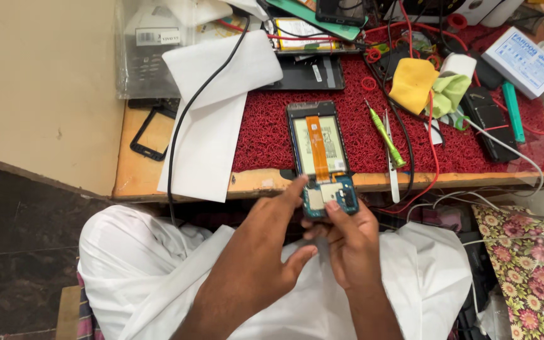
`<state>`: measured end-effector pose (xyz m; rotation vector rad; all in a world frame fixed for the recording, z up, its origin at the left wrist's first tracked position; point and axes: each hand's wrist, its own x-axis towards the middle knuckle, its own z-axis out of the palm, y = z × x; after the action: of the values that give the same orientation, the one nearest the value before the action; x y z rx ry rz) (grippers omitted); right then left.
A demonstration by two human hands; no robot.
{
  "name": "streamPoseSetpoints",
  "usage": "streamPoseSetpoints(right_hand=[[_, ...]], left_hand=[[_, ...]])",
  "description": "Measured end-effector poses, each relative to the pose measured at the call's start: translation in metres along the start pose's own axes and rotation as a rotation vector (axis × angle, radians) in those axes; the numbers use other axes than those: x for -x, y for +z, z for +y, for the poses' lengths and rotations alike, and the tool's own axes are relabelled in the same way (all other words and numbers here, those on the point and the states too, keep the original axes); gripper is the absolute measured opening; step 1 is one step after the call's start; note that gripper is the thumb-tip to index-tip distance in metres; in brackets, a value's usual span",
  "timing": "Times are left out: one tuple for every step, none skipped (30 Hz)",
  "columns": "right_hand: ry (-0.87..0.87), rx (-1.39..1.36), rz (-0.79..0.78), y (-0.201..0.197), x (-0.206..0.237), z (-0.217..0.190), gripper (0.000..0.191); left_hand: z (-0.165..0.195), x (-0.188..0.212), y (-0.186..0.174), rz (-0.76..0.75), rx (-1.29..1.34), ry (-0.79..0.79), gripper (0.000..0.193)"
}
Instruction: The person uses a green screwdriver to remove screws from the back of a disassembled mobile phone. They then place a black metal shield over the battery area and continue to secure it with screws.
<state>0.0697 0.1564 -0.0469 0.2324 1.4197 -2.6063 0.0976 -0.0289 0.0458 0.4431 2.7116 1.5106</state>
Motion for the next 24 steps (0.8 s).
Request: streamPoseSetpoints(right_hand=[[-0.033,0.006,0.029,-0.003,0.0,-0.002,0.021],[-0.046,0.014,0.012,-0.006,0.0,-0.007,0.022],[-0.062,0.022,-0.006,-0.01,-0.001,-0.015,0.024],[-0.078,0.032,-0.023,-0.015,-0.004,-0.025,0.026],[-0.05,0.05,-0.072,-0.021,-0.008,-0.038,0.028],[-0.018,0.068,-0.118,-0.027,-0.015,-0.053,0.03],[0.015,0.087,-0.163,-0.031,-0.023,-0.066,0.033],[0.084,0.171,-0.158,-0.035,-0.032,-0.081,0.034],[0.15,0.255,-0.153,-0.038,-0.044,-0.097,0.035],[0.186,0.267,-0.212,-0.038,-0.056,-0.109,0.035],[0.224,0.279,-0.271,-0.037,-0.067,-0.12,0.034],[0.255,0.349,-0.316,-0.034,-0.081,-0.128,0.032],[0.283,0.418,-0.362,-0.03,-0.093,-0.136,0.031],[0.316,0.488,-0.405,-0.026,-0.105,-0.143,0.029],[0.349,0.491,-0.441,-0.02,-0.116,-0.149,0.031],[0.381,0.495,-0.477,-0.015,-0.127,-0.155,0.033],[0.414,0.499,-0.513,-0.01,-0.136,-0.16,0.035],[0.365,0.588,-0.499,-0.005,-0.14,-0.165,0.041],[0.315,0.676,-0.486,0.0,-0.143,-0.17,0.047],[0.264,0.763,-0.473,0.004,-0.144,-0.174,0.053],[0.178,0.872,-0.516,0.007,-0.141,-0.177,0.06],[0.09,0.981,-0.558,0.011,-0.136,-0.178,0.069],[0.001,1.089,-0.598,0.014,-0.129,-0.178,0.078],[-0.111,1.184,-0.618,0.017,-0.121,-0.176,0.079]], left_hand=[[0.0,-0.001,-0.002,0.012,-0.024,0.062,0.09],[-0.001,-0.001,-0.005,0.026,-0.05,0.122,0.086],[-0.003,-0.003,-0.01,0.052,-0.107,0.16,0.087],[-0.005,-0.006,-0.016,0.077,-0.162,0.197,0.088],[-0.009,-0.01,-0.022,0.1,-0.218,0.229,0.09],[-0.013,-0.018,-0.029,0.106,-0.298,0.303,0.095],[-0.018,-0.027,-0.034,0.109,-0.375,0.376,0.1],[-0.023,-0.037,-0.039,0.113,-0.453,0.45,0.105],[-0.027,-0.048,-0.042,0.083,-0.454,0.469,0.109],[-0.031,-0.061,-0.043,0.054,-0.455,0.491,0.114],[-0.033,-0.07,-0.044,0.024,-0.455,0.511,0.118],[-0.035,-0.078,-0.045,-0.004,-0.439,0.497,0.116],[-0.036,-0.086,-0.046,-0.033,-0.425,0.486,0.113],[-0.035,-0.091,-0.047,-0.063,-0.406,0.471,0.11],[-0.034,-0.095,-0.049,-0.095,-0.404,0.414,0.11],[-0.032,-0.099,-0.05,-0.127,-0.4,0.359,0.109],[-0.029,-0.102,-0.052,-0.158,-0.397,0.303,0.109],[-0.026,-0.104,-0.052,-0.143,-0.453,0.289,0.108],[-0.023,-0.106,-0.052,-0.127,-0.51,0.274,0.107],[-0.021,-0.108,-0.051,-0.111,-0.567,0.258,0.106],[-0.02,-0.109,-0.051,-0.109,-0.589,0.236,0.107],[-0.02,-0.111,-0.051,-0.107,-0.61,0.216,0.109],[-0.021,-0.113,-0.05,-0.106,-0.629,0.195,0.11],[-0.022,-0.114,-0.05,-0.107,-0.629,0.2,0.11]])
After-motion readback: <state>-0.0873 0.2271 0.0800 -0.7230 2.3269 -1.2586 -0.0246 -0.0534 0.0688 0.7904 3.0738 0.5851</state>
